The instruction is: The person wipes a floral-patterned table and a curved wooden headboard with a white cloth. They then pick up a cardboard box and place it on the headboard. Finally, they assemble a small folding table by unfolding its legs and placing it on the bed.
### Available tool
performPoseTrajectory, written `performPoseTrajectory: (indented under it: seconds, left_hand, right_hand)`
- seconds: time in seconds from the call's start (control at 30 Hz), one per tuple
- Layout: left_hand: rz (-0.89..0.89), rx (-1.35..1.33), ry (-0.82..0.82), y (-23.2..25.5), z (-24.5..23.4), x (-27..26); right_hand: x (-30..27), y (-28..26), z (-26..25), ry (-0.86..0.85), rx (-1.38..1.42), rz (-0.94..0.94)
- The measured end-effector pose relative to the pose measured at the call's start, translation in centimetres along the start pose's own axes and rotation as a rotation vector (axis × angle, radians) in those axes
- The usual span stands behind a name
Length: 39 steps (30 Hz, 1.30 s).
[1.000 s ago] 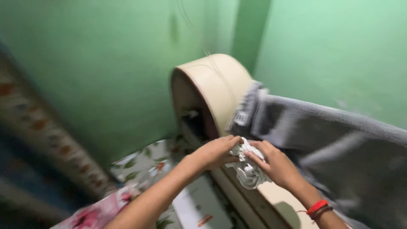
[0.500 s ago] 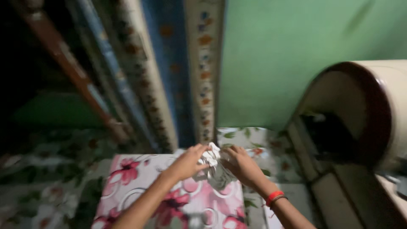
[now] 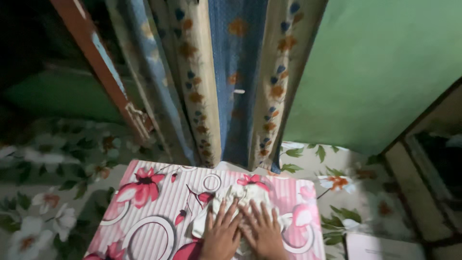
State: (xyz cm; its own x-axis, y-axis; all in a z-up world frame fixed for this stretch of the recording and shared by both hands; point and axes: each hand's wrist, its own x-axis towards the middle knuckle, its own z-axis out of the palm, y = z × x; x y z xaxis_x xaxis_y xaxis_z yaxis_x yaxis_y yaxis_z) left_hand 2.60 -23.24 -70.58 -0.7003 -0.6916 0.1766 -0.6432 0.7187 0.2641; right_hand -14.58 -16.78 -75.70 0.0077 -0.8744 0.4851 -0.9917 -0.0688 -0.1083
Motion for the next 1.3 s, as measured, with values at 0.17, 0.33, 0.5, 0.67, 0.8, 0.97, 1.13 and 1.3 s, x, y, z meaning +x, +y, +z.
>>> performPoseTrajectory:
  seconds: [0.17, 0.33, 0.5, 0.67, 0.8, 0.97, 1.13, 1.3]
  left_hand:
    - [0.060, -0.070, 0.347, -1.2, 1.9, 5.2]
    - [0.025, -0.011, 0.472, -0.7, 3.4, 5.5]
    - [0.007, 0.000, 0.375, 2.3, 3.4, 0.1]
    - [0.199, -0.016, 0.319, 8.3, 3.9, -9.9]
    - [0.293, -0.098, 0.276, 11.8, 4.0, -12.3]
    - [0.290, -0.140, 0.267, 10.2, 4.5, -5.3]
    - [0.255, -0.094, 0.326, 5.3, 5.2, 4.1]
    - [0.123, 0.039, 0.360, -5.9, 3.4, 6.6]
  right_hand:
    - [5.2, 3.8, 1.1, 0.029, 0.082, 0.054]
    - [5.7, 3.3, 1.0, 0.016, 0.104, 0.101]
    - [0.0, 1.2, -1.8, 0.017, 0.124, 0.074]
    - [-11.9, -0.4, -5.2, 0.039, 0.050, 0.054]
    - [-17.3, -0.2, -7.2, 0.060, -0.008, 0.083]
    - [-13.2, 3.7, -5.1, 0.034, -0.020, 0.139]
    - [-3.9, 7.3, -0.5, -0.008, -0.001, 0.262]
    - [6.2, 2.4, 6.3, 0.084, 0.051, 0.166]
